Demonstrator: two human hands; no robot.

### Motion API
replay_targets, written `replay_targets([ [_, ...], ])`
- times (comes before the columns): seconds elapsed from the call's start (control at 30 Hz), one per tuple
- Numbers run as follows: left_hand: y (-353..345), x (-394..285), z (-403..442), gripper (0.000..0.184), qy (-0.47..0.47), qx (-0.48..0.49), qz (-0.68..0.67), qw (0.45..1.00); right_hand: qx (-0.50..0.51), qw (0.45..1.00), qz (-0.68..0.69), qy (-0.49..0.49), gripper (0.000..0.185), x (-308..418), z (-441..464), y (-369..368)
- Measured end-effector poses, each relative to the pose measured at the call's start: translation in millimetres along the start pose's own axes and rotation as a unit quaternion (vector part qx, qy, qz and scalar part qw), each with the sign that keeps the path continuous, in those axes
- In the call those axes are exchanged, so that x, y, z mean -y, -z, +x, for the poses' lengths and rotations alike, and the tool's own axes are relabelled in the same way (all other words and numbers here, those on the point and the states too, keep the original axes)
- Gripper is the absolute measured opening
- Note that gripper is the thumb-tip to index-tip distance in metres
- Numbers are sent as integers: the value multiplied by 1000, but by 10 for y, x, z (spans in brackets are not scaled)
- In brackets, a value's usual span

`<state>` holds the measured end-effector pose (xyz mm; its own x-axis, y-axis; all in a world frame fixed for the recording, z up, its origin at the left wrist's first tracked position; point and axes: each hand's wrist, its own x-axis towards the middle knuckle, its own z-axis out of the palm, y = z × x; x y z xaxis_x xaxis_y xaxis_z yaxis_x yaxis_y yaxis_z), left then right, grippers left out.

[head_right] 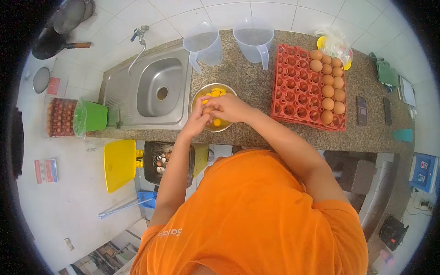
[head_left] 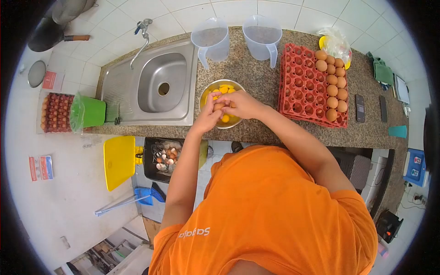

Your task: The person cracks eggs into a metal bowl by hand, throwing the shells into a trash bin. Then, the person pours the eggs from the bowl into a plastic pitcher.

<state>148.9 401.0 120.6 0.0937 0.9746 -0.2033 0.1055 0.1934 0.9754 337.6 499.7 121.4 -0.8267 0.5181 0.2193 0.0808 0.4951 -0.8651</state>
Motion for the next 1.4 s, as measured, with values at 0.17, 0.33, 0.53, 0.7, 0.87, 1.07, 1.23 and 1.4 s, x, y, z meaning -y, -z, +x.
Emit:
replay_targets([
  [0.17,70,98,118,58,12,25,0,1000,-65,993,-96,23,27,-31,-6,-50],
  [0.33,145,-259,98,67,-91,49,337,936,-151,977,-145,41,25,-16,-35,58],
  [0.53,133,-884,110,78,-110,72,457,880,-212,963,-162,38,16,350,-6,316],
  [0.7,88,-525,202,72,-107,23,105,988,-239,965,-107,-7,20,225,68,147],
  [0.87,165,-111,29,56,-21,27,-392,920,-112,993,-18,-17,29,221,-6,284],
  [1.07,1011,172,-1439,47,-135,-163,-461,862,-250,864,-368,-235,44,603,-633,1819],
  [1.23,1933,1373,-2548,73,218,-410,348,815,-197,751,-576,-256,18,-41,-1171,2594],
  [1.4,1395,767,-1923,58,65,-467,218,854,-127,795,-532,-264,29,-31,-1161,2897],
])
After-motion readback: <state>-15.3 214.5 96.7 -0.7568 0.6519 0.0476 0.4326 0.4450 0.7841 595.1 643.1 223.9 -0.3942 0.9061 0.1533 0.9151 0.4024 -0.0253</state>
